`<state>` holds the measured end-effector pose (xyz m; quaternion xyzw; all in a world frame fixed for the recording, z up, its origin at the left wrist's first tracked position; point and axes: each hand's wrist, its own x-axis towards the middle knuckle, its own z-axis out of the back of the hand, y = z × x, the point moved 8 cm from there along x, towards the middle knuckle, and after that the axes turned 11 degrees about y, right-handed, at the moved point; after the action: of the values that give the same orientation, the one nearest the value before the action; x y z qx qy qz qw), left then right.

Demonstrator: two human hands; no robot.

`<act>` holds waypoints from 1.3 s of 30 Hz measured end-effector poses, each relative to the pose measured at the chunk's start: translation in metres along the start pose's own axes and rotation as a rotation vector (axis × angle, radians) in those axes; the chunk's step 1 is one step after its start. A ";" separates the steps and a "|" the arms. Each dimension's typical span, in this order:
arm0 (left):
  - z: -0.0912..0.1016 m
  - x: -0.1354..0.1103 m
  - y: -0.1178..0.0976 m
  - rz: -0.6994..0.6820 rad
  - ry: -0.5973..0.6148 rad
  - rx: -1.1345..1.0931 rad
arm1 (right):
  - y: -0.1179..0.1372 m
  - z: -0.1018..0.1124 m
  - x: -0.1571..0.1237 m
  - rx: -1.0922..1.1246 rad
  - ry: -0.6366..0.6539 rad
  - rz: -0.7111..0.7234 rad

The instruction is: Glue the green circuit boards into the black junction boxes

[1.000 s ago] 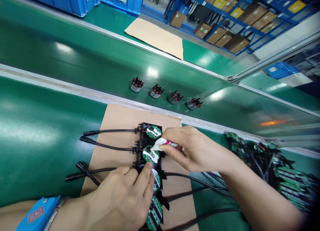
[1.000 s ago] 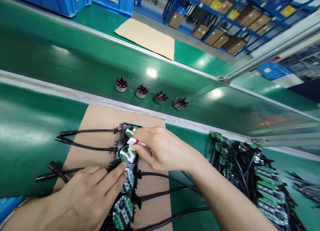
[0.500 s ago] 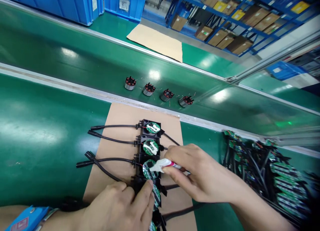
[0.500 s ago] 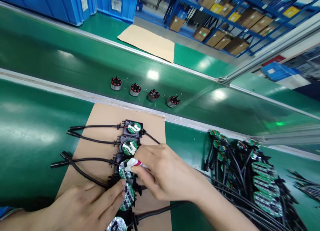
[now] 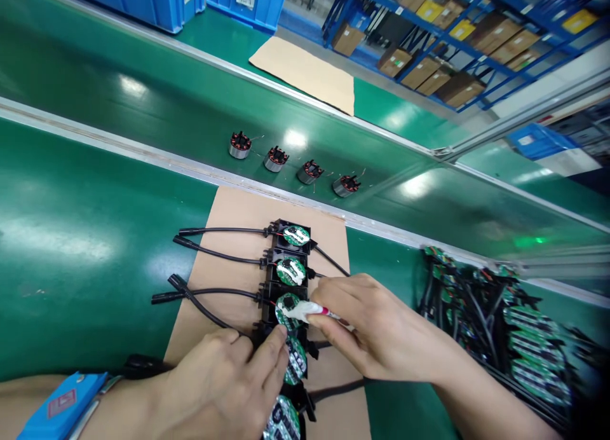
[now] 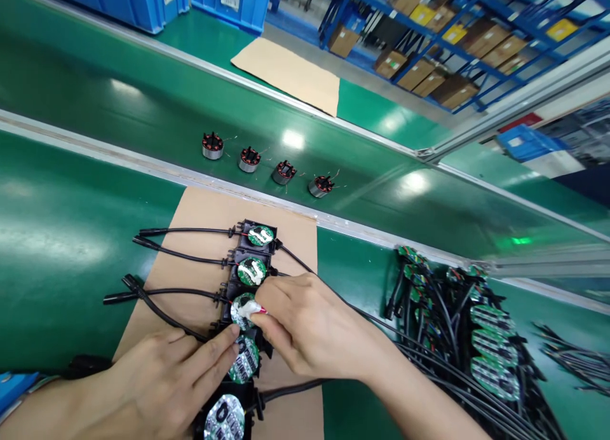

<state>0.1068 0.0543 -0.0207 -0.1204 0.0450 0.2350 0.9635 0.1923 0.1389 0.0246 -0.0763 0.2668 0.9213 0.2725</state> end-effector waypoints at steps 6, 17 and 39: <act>0.006 0.000 -0.001 -0.023 0.050 0.020 | 0.005 -0.005 -0.012 0.008 -0.005 -0.017; 0.004 -0.001 0.000 0.001 0.061 0.029 | -0.003 0.000 -0.021 -0.016 -0.089 -0.001; -0.004 -0.022 -0.036 -0.152 -0.063 0.073 | 0.027 -0.016 -0.028 0.023 -0.103 -0.036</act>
<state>0.1041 0.0124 -0.0140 -0.0808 0.0140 0.1630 0.9832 0.2012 0.0982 0.0314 -0.0306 0.2616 0.9157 0.3035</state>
